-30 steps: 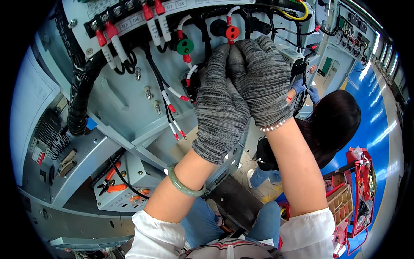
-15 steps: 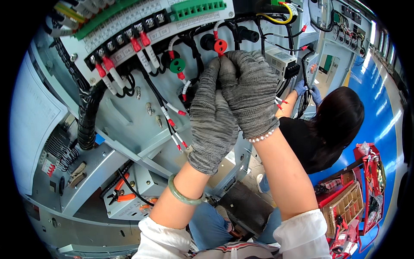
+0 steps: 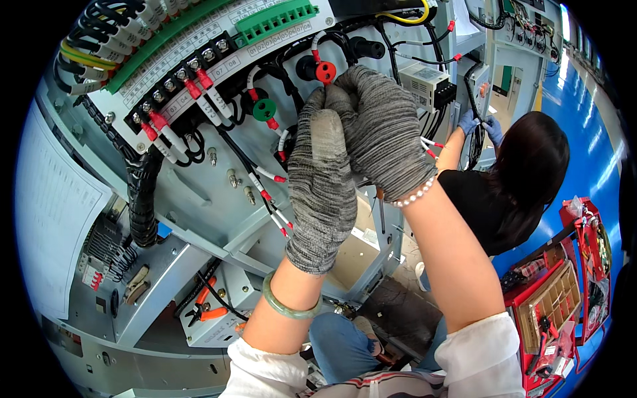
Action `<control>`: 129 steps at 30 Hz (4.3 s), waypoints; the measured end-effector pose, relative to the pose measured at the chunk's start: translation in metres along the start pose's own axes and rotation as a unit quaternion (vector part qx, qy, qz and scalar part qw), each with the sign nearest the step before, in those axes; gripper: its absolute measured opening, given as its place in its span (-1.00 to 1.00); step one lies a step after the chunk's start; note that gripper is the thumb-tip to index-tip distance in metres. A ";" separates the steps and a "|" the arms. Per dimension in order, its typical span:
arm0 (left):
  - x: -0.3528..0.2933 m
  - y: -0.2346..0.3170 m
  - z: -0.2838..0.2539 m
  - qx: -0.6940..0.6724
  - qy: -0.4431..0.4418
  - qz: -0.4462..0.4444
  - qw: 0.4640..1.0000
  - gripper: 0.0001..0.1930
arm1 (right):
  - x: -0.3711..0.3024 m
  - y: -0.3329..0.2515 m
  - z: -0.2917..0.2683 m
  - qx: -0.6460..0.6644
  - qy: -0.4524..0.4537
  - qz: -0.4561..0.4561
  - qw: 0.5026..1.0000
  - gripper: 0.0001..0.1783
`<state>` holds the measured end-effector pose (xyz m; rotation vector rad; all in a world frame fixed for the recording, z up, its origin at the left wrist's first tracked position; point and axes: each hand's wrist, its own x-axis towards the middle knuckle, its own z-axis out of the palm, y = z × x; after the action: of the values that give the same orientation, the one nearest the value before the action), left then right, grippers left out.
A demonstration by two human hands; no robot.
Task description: The person uses a screwdriver to tighten terminal screws on an electrical panel, inserting and securing multiple wires into terminal blocks. They repeatedly adjust wire positions and tighten connections within the cabinet.
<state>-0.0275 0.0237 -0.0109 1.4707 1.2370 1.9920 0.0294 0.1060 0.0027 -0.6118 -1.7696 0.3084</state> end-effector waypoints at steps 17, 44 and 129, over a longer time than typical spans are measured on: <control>0.001 -0.005 0.004 0.026 0.037 -0.015 0.999 -0.55 | 0.004 0.012 -0.006 0.221 -0.051 0.107 0.968 -0.70; 0.005 -0.011 0.005 0.126 0.044 0.048 0.990 -0.48 | 0.000 0.008 0.002 0.306 -0.040 0.162 0.937 -0.73; 0.052 -0.012 0.022 0.474 0.303 0.163 0.811 -0.76 | 0.002 0.035 -0.138 0.164 -0.055 -0.144 0.974 -0.75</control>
<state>-0.0298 0.0772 0.0103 1.5106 2.7137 2.2699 0.1687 0.1218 0.0261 -0.1021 -1.8321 0.4266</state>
